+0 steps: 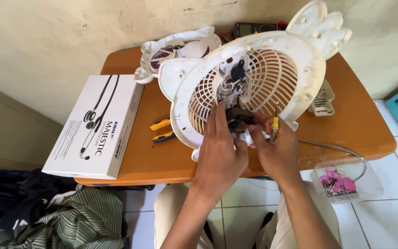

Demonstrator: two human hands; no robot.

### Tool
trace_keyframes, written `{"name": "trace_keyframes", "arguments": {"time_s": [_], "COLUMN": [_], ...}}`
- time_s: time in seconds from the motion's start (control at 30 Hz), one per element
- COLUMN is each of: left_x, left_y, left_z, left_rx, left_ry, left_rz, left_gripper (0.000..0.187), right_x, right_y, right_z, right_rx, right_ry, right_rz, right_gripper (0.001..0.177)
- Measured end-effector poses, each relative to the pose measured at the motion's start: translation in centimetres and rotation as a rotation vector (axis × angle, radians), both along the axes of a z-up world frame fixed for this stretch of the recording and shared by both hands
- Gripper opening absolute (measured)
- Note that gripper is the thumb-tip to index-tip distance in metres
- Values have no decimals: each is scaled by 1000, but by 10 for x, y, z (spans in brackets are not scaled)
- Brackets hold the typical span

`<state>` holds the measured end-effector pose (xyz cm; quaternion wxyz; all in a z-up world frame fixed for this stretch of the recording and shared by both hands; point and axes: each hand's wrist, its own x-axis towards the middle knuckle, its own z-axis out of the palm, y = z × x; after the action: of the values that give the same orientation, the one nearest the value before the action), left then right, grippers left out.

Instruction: The person disassembles a white cat-shaped electric fan on a table, using a screwdriver to remove screws and separate the motor assembly from the fan housing. The person removes the motor and places it on the table.

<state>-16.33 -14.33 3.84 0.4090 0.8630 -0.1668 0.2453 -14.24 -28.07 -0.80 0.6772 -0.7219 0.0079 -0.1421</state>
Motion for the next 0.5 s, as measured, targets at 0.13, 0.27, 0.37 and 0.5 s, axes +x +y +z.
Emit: {"name": "trace_keyframes", "arguments": {"time_s": [0.13, 0.27, 0.37, 0.5], "left_x": [3, 6, 9, 9], "left_y": [-4, -5, -4, -3], "left_z": [10, 12, 8, 2], "left_rx": [-33, -7, 48, 111], "left_ry": [115, 179, 84, -8], "left_rz": [-31, -40, -55, -71], "left_gripper": [82, 94, 89, 91], "right_x": [0, -3, -5, -6], "right_y": [6, 4, 1, 1], "right_z": [-18, -33, -36, -32], "right_rx": [159, 194, 162, 137], "right_ry": [-107, -233, -250, -194], "right_rz": [14, 44, 19, -13], "right_gripper": [13, 31, 32, 31]}}
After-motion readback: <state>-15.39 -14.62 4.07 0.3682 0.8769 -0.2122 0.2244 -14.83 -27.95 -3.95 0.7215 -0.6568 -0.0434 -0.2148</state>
